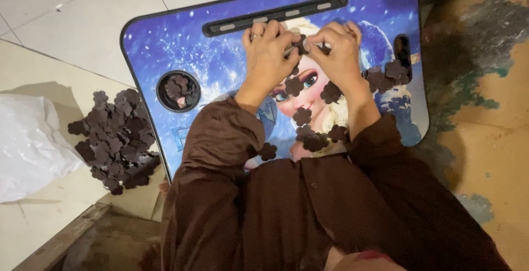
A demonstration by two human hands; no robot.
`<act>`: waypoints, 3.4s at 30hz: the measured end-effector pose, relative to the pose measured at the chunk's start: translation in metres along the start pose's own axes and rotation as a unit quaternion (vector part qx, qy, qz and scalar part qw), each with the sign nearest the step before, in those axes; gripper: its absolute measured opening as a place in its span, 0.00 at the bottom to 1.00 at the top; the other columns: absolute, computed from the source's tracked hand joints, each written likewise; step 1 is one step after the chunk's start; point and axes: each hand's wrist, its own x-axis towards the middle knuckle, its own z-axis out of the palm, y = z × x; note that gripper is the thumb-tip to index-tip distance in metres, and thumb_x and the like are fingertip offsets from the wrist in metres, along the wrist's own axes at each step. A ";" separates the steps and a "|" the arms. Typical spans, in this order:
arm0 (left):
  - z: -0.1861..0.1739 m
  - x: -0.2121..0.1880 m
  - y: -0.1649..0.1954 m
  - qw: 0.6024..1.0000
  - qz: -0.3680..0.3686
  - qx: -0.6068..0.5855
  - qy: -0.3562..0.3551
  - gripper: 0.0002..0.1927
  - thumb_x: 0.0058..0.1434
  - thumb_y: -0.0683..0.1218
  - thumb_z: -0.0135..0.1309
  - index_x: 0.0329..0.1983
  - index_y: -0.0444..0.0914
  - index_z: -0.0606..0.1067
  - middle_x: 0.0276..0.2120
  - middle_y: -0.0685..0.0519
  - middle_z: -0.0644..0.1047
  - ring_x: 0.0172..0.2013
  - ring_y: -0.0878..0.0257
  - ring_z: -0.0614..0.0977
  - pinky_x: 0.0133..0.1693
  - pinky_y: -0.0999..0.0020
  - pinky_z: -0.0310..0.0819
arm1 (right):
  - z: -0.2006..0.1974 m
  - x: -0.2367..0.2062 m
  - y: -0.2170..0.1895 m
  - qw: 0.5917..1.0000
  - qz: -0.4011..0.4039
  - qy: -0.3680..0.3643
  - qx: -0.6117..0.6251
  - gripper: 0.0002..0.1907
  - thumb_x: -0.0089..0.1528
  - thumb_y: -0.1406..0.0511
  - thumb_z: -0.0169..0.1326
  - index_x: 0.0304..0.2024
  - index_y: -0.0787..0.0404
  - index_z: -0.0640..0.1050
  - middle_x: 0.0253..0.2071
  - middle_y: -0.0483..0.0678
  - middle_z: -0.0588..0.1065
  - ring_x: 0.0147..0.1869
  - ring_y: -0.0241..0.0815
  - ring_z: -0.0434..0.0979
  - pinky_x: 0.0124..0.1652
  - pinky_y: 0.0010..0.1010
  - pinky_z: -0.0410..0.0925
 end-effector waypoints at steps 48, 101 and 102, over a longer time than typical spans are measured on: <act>0.008 0.011 -0.010 0.999 -0.027 -0.029 -0.023 0.09 0.50 0.47 0.67 0.36 0.49 0.83 0.37 0.58 0.73 0.46 0.54 0.72 0.52 0.50 0.56 | -0.013 0.008 0.000 0.990 -0.063 -0.121 0.032 0.06 0.56 0.71 0.64 0.27 0.62 0.78 0.31 0.48 0.74 0.34 0.46 0.74 0.37 0.36 0.66; 0.009 0.001 -0.008 0.999 0.002 -0.024 -0.027 0.16 0.51 0.51 0.67 0.42 0.47 0.80 0.41 0.57 0.73 0.48 0.53 0.72 0.54 0.50 0.55 | 0.006 0.005 0.030 0.996 -0.020 0.033 -0.081 0.03 0.60 0.67 0.66 0.35 0.56 0.83 0.39 0.45 0.77 0.49 0.45 0.74 0.61 0.42 0.55; 0.009 0.000 -0.008 0.999 -0.001 -0.018 -0.027 0.16 0.50 0.51 0.68 0.42 0.47 0.80 0.41 0.56 0.73 0.48 0.52 0.71 0.55 0.50 0.55 | 0.002 0.007 0.034 0.993 -0.017 0.057 -0.103 0.03 0.60 0.68 0.66 0.35 0.55 0.84 0.39 0.45 0.77 0.50 0.44 0.74 0.60 0.42 0.54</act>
